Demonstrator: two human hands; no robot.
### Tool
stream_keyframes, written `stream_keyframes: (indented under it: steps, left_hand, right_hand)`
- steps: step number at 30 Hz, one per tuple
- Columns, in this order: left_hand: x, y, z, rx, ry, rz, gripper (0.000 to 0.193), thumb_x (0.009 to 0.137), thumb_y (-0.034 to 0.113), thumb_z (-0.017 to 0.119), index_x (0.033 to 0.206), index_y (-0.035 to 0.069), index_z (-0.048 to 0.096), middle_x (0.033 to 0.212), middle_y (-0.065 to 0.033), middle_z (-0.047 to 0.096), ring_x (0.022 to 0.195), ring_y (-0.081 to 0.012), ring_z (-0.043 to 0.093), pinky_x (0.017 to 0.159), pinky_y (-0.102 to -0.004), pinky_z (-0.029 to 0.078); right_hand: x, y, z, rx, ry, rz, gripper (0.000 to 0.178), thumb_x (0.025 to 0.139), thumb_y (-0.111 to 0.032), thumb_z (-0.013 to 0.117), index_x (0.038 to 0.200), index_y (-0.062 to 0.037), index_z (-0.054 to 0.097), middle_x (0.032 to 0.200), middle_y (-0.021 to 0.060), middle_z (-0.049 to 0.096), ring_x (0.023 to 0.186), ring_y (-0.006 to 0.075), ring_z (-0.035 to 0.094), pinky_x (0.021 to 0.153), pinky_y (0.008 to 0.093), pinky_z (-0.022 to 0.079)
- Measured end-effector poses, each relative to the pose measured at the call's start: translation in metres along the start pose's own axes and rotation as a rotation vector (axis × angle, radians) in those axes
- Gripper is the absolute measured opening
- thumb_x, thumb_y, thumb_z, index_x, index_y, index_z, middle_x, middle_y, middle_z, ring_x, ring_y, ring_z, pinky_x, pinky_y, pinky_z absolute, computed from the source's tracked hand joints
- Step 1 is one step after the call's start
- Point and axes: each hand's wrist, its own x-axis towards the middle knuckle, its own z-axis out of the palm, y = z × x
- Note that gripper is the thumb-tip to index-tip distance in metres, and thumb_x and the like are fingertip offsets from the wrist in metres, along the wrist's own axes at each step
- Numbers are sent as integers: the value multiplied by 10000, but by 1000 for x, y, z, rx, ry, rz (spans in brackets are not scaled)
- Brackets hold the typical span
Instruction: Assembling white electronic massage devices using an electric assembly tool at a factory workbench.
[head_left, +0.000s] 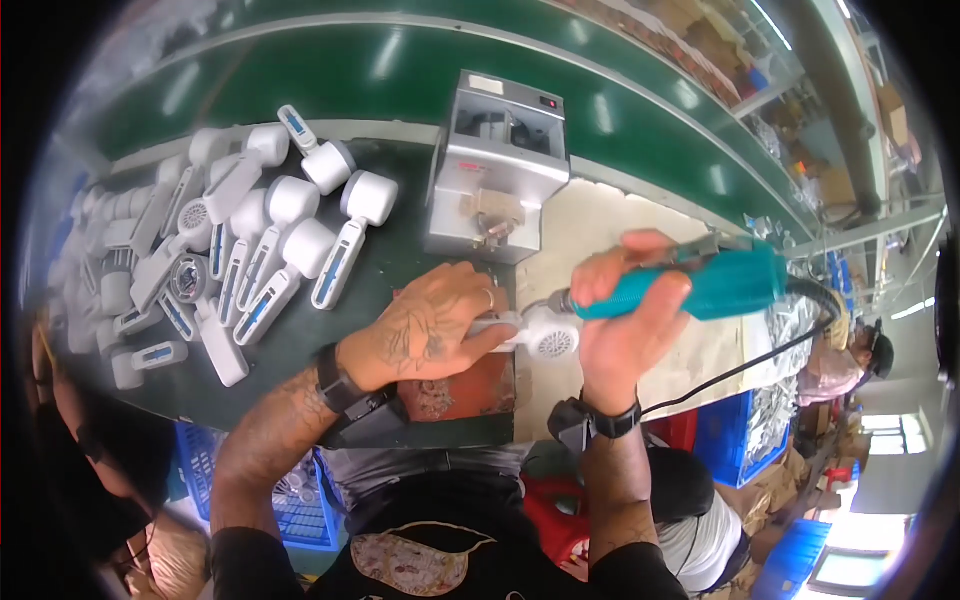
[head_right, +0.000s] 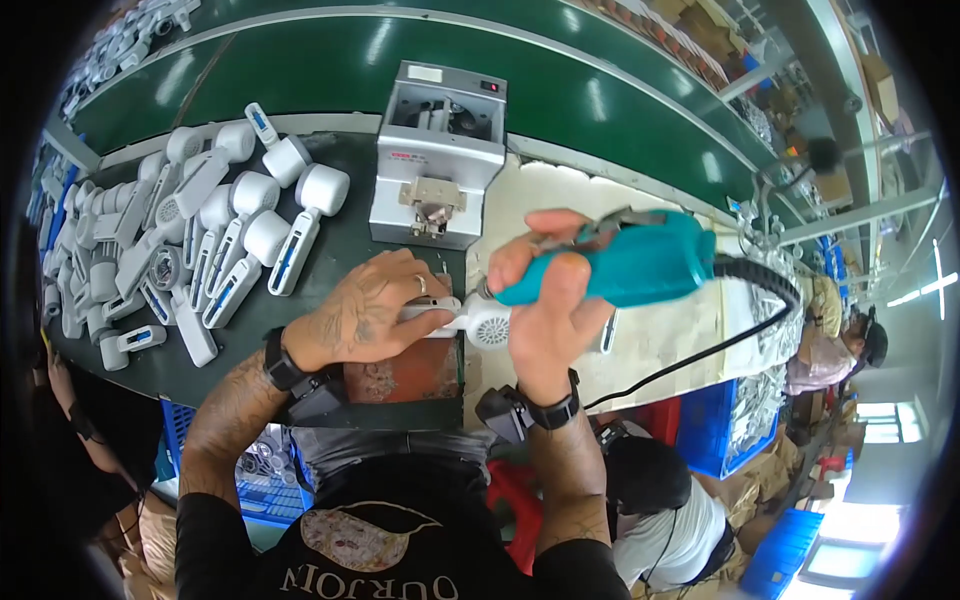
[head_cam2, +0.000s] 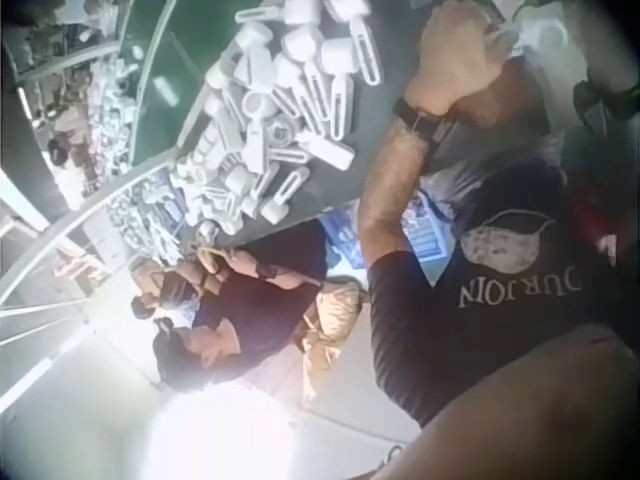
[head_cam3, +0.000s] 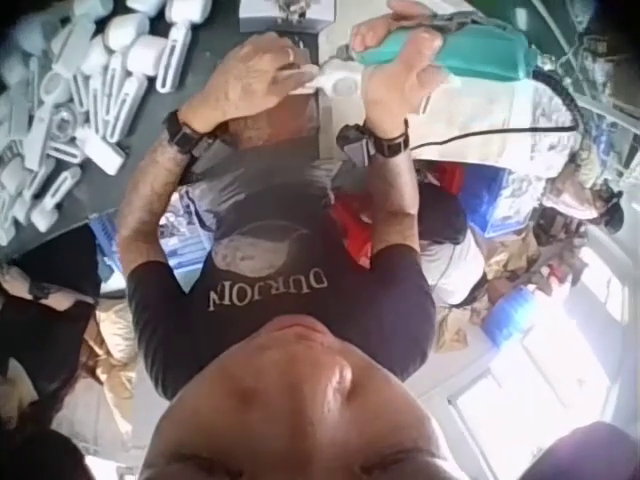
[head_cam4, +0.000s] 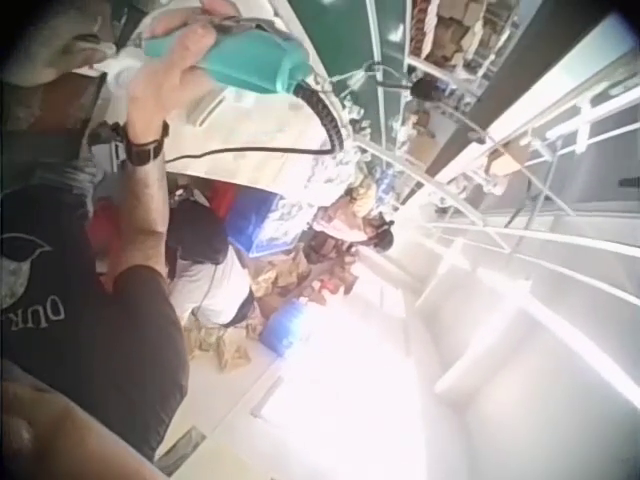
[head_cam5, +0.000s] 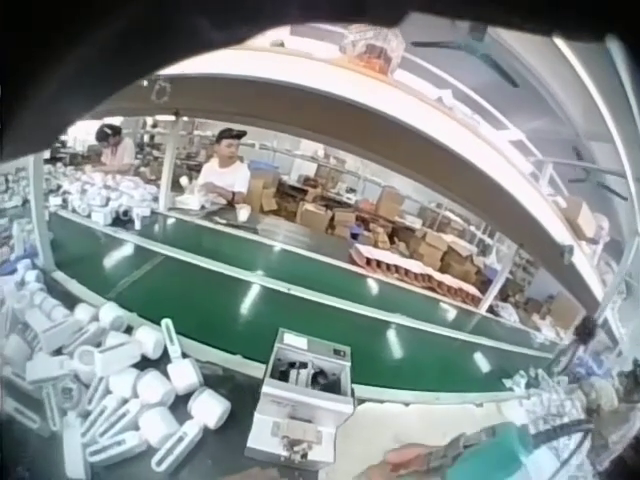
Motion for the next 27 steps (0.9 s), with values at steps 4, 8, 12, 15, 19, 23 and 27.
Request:
stream_keyframes:
  steps: [4, 8, 12, 15, 19, 23, 27]
  left_hand:
    - [-5, -4, 1, 0, -44, -9, 310, 845, 249, 772, 1075, 55, 695, 979, -89, 633, 918, -310, 614, 898, -399, 488]
    - [-15, 0, -3, 67, -34, -21, 427, 807, 303, 798, 1160, 96, 678, 1063, -54, 629, 974, -257, 593, 902, -387, 487]
    - [-16, -1, -2, 88, -4, -23, 449, 793, 295, 800, 1178, 106, 668, 1079, -52, 628, 984, -260, 592, 906, -395, 485]
    - [-15, -2, -3, 76, -8, -23, 434, 796, 285, 797, 1171, 107, 669, 1087, -53, 631, 991, -262, 593, 907, -399, 483]
    - [-17, -7, 3, 55, 62, -3, 400, 817, 301, 773, 1120, 72, 645, 1048, -86, 598, 992, -280, 572, 878, -411, 478]
    - [-14, -4, -1, 62, 8, -15, 412, 805, 299, 786, 1119, 73, 646, 1032, -81, 607, 991, -280, 572, 876, -411, 484]
    - [-13, -2, -1, 59, 16, -25, 404, 804, 292, 788, 1116, 77, 646, 1028, -78, 612, 991, -274, 574, 873, -408, 485]
  right_hand:
    - [25, 15, 27, -56, -30, -37, 551, 1047, -514, 514, 1142, 27, 554, 702, 72, 543, 620, 175, 528, 576, 341, 456]
    - [43, 33, 43, -204, -143, -67, 480, 1060, -440, 528, 1134, 33, 568, 728, 61, 592, 645, 157, 580, 594, 304, 473]
    - [45, 48, 52, -176, -176, -66, 427, 1058, -407, 545, 1075, 19, 565, 726, 54, 595, 644, 150, 584, 593, 296, 472]
    - [46, 55, 45, -155, -248, -83, 409, 1056, -392, 551, 1055, 18, 558, 727, 60, 589, 644, 157, 582, 592, 302, 472]
    - [35, 43, 46, -151, -183, 59, 410, 1055, -386, 552, 1072, 24, 552, 723, 67, 581, 636, 164, 574, 587, 310, 470]
    - [11, 22, 24, -88, -167, 62, 494, 1035, -460, 568, 1114, 26, 533, 709, 63, 563, 615, 160, 548, 573, 314, 460]
    - [1, 12, 14, -123, -138, 46, 618, 991, -554, 598, 1137, 40, 515, 671, 70, 532, 594, 172, 531, 574, 327, 458]
